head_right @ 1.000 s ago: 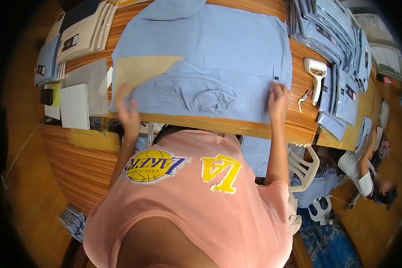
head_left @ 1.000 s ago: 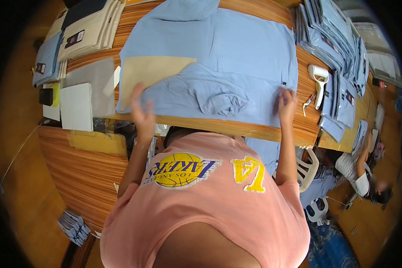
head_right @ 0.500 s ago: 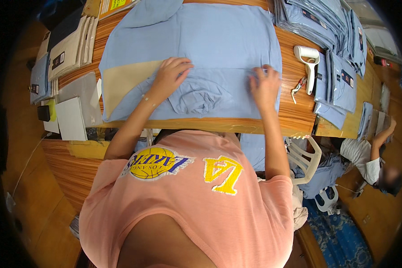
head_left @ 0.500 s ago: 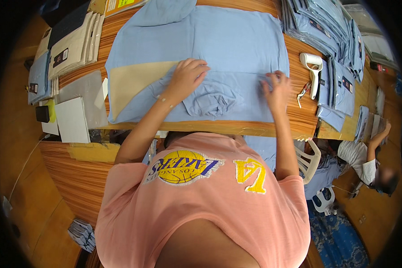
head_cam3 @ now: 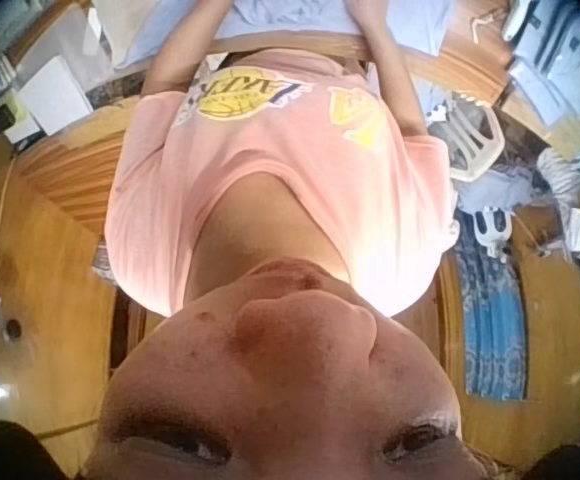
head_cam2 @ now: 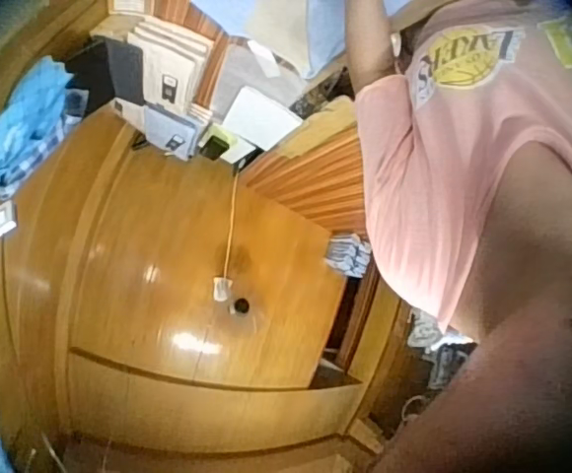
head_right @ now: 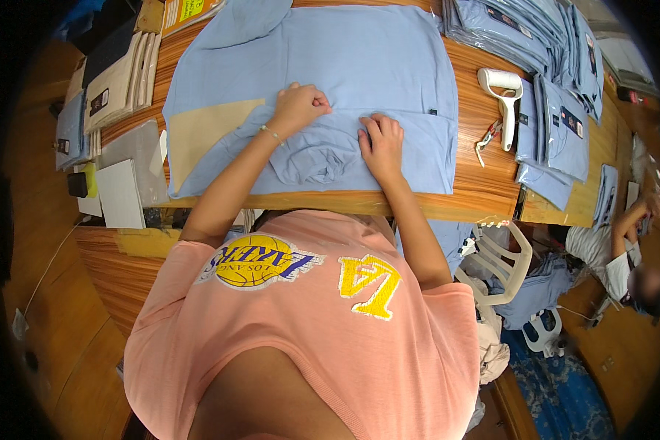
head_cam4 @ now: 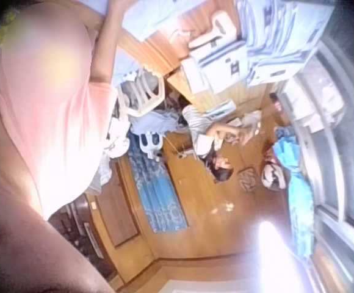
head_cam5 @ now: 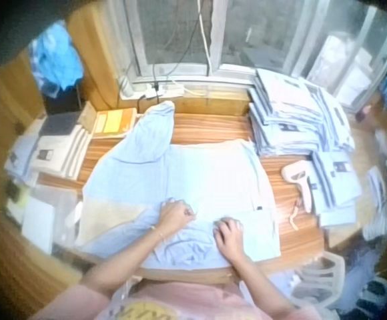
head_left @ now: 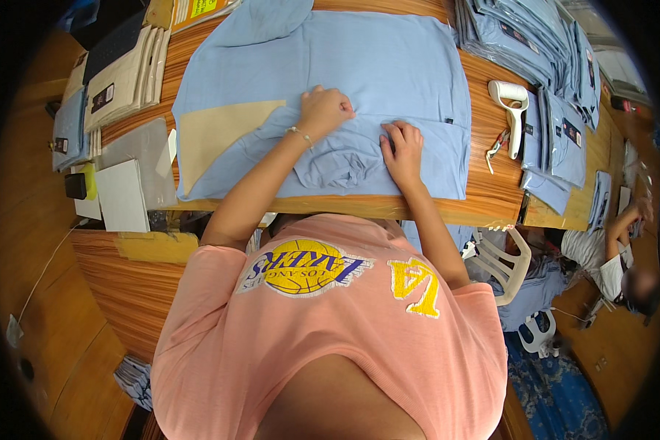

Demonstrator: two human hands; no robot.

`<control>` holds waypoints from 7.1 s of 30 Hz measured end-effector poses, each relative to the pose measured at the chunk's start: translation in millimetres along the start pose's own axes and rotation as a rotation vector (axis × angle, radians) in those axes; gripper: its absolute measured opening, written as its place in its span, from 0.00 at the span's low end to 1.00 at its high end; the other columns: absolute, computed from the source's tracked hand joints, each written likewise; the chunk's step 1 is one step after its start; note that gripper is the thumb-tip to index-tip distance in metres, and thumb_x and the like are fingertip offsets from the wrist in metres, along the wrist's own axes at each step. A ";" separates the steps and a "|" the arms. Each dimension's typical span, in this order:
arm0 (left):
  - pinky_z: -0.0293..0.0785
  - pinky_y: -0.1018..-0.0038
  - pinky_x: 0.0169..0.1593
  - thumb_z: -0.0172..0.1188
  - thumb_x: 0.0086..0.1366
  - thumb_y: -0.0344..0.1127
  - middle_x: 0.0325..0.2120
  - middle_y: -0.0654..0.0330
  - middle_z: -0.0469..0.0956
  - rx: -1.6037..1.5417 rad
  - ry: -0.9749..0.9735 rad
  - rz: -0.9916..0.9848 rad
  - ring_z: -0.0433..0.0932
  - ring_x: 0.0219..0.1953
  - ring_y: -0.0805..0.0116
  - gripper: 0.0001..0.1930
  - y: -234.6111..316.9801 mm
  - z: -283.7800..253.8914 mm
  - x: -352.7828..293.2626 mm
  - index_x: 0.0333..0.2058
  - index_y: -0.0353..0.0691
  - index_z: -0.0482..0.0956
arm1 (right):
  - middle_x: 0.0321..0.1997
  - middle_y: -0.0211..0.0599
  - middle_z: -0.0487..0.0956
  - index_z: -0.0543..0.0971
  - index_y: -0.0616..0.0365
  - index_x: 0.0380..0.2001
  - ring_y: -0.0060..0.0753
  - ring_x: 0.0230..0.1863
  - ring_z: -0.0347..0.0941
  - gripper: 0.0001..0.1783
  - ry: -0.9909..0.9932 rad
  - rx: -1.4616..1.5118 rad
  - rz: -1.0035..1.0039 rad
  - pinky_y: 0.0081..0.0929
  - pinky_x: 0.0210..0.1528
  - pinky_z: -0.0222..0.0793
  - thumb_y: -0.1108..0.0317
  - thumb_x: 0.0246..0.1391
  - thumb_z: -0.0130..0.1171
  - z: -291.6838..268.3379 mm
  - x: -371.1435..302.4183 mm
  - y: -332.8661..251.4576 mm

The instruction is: The person folds a light blue collared shirt on a wooden table, places cardboard inside for structure, secures the collar with a clip, attaches a tag, and seals it inside a clear plastic bag.

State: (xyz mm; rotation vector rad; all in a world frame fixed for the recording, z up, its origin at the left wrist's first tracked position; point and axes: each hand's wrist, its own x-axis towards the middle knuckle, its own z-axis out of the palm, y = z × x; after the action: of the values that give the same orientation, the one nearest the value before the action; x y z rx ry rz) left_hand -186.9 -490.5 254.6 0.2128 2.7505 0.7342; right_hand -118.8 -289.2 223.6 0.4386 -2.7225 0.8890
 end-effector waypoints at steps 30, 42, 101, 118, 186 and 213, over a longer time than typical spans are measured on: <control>0.58 0.66 0.60 0.61 0.56 0.46 0.56 0.45 0.64 -0.187 0.094 0.007 0.64 0.57 0.54 0.34 -157.2 -159.5 -5.7 0.56 0.32 0.62 | 0.34 0.39 0.79 0.77 0.55 0.41 0.42 0.36 0.76 0.15 0.080 -0.178 -0.233 0.37 0.41 0.68 0.74 0.49 0.50 -34.0 194.5 80.5; 0.67 0.71 0.40 0.59 0.58 0.50 0.28 0.58 0.79 -0.296 0.688 -0.244 0.75 0.34 0.61 0.20 -225.1 -163.0 81.5 0.40 0.40 0.76 | 0.37 0.41 0.76 0.80 0.57 0.31 0.43 0.44 0.70 0.12 -0.288 -0.624 -0.151 0.35 0.44 0.66 0.70 0.38 0.63 -85.2 234.8 95.8; 0.47 0.48 0.61 0.49 0.59 0.60 0.62 0.59 0.56 0.286 0.151 0.628 0.51 0.64 0.58 0.29 -80.8 26.0 -134.5 0.58 0.59 0.63 | 0.62 0.42 0.63 0.64 0.55 0.58 0.49 0.65 0.53 0.31 -0.309 0.025 -0.483 0.51 0.63 0.43 0.65 0.49 0.56 -33.7 75.5 -89.8; 0.63 0.67 0.56 0.41 0.68 0.48 0.47 0.52 0.70 -0.718 0.726 0.226 0.70 0.50 0.63 0.24 -193.3 -148.2 -134.3 0.51 0.31 0.66 | 0.21 0.46 0.72 0.76 0.60 0.31 0.46 0.25 0.71 0.15 -1.057 0.086 -0.826 0.36 0.29 0.66 0.60 0.44 0.61 9.8 182.1 -309.3; 0.67 0.65 0.55 0.46 0.67 0.51 0.53 0.50 0.68 -1.625 -0.282 -0.057 0.70 0.53 0.60 0.29 28.3 38.8 -83.3 0.58 0.35 0.59 | 0.46 0.36 0.74 0.61 0.55 0.57 0.29 0.46 0.72 0.36 -0.387 1.056 0.637 0.25 0.46 0.69 0.82 0.42 0.58 -127.9 -9.5 3.2; 0.36 0.34 0.58 0.68 0.42 0.51 0.64 0.41 0.41 -0.014 0.286 0.128 0.36 0.66 0.42 0.53 75.2 111.7 -126.2 0.62 0.32 0.49 | 0.64 0.30 0.61 0.68 0.37 0.55 0.34 0.65 0.55 0.35 -0.393 -0.137 -0.706 0.55 0.64 0.45 0.77 0.40 0.57 -50.0 50.7 56.0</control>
State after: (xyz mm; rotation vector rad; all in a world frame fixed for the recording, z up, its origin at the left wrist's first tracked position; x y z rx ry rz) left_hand -27.5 -400.9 229.7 0.3041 3.0227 0.8781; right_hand -178.8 -226.4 249.2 1.5494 -2.5839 0.4477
